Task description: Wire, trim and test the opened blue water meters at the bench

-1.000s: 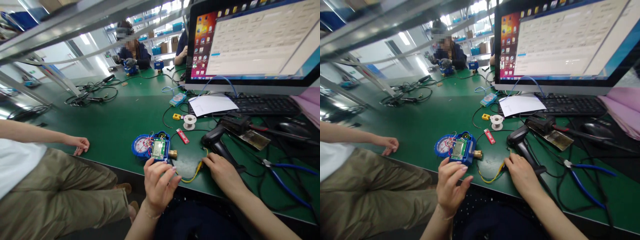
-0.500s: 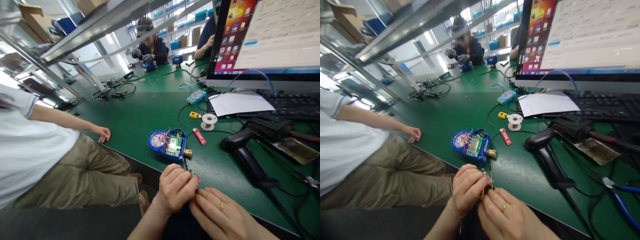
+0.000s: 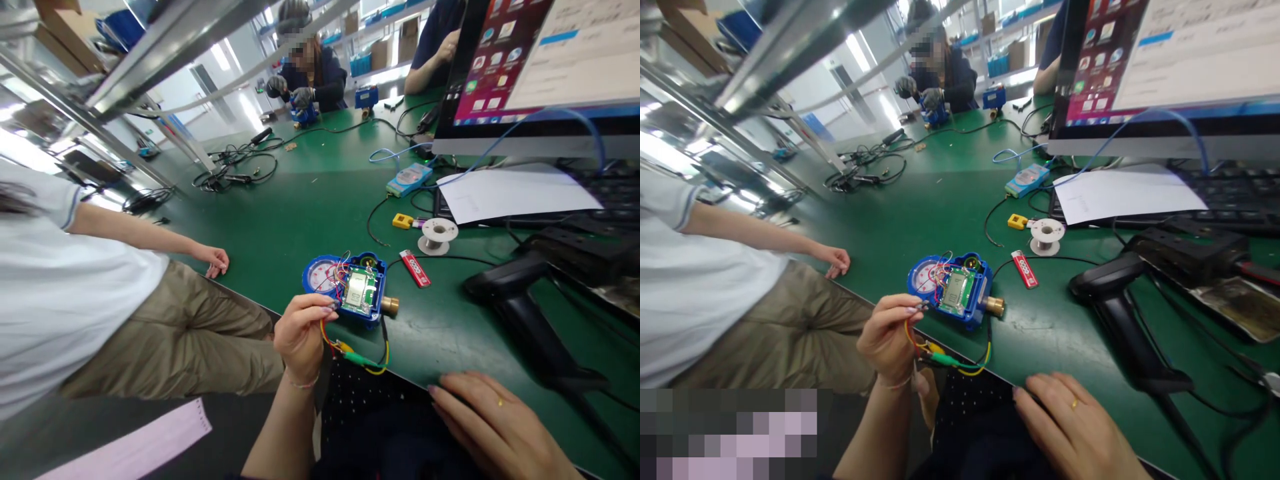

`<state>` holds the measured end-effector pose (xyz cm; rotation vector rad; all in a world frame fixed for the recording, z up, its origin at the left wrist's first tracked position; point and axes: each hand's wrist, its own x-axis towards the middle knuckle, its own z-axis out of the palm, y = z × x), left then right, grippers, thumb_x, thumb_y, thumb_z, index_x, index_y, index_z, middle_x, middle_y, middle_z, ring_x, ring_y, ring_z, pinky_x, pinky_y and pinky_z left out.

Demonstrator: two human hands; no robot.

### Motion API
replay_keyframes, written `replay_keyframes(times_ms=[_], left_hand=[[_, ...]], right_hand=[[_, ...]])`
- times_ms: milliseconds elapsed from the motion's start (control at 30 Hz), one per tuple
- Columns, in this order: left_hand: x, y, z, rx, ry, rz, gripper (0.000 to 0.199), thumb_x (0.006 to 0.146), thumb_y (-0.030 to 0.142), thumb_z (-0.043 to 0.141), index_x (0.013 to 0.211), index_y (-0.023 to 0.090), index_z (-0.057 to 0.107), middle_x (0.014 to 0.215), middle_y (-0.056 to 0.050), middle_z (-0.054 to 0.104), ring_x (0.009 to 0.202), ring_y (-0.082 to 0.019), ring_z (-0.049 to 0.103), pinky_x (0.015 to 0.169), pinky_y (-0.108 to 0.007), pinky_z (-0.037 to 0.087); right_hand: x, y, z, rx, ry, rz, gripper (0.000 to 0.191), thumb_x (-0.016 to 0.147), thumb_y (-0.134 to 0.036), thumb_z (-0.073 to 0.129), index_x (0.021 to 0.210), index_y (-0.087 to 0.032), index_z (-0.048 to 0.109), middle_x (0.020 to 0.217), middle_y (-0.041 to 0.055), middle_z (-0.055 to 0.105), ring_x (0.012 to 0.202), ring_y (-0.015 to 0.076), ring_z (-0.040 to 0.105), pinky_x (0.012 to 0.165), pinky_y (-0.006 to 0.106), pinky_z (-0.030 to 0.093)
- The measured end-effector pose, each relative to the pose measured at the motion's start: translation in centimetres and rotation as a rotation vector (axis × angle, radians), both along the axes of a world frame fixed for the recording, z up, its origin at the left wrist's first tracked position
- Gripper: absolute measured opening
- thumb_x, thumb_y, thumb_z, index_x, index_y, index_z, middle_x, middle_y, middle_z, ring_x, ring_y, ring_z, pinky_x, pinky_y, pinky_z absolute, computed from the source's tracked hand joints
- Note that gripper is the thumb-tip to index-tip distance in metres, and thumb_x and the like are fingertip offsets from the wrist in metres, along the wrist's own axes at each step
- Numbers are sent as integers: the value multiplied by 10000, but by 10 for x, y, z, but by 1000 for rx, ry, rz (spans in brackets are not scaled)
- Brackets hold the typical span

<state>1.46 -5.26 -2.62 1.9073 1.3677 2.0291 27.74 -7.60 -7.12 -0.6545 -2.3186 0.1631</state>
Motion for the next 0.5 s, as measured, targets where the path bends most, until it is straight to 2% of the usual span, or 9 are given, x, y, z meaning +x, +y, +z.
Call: replay_keyframes(times_ms=[100,200,367,500], left_hand=[[-3,2,-6,-46,57,-108,303,663,-75,645,836,174,638,837,3,678,760,-126,639,635,-253,527],[-5,2,-10,-65,125,-164,266,680,-45,646,844,164,662,851,-18,680,768,-146,636,655,-293,523],[-11,6,-13,-45,235,-169,163,717,50,664,824,172,671,807,-17,683,757,-152,630,682,-326,502],[-13,9,-15,-51,235,-204,128,724,70,666,815,161,663,793,-17,683,737,-147,631,672,-322,497]], right_hand=[[7,-2,-18,-11,18,-47,213,824,-133,509,984,-189,638,861,63,688,788,151,644,749,280,517],[11,-4,-31,-66,2,-82,214,831,-138,507,1002,-192,625,859,57,680,774,148,636,721,277,508],[14,-5,-41,-119,-5,-106,230,826,-140,531,1036,-192,607,865,52,667,777,153,622,726,288,492],[15,-6,-45,-102,-28,-104,203,843,-148,520,1025,-144,610,890,75,658,809,156,612,773,298,468]])
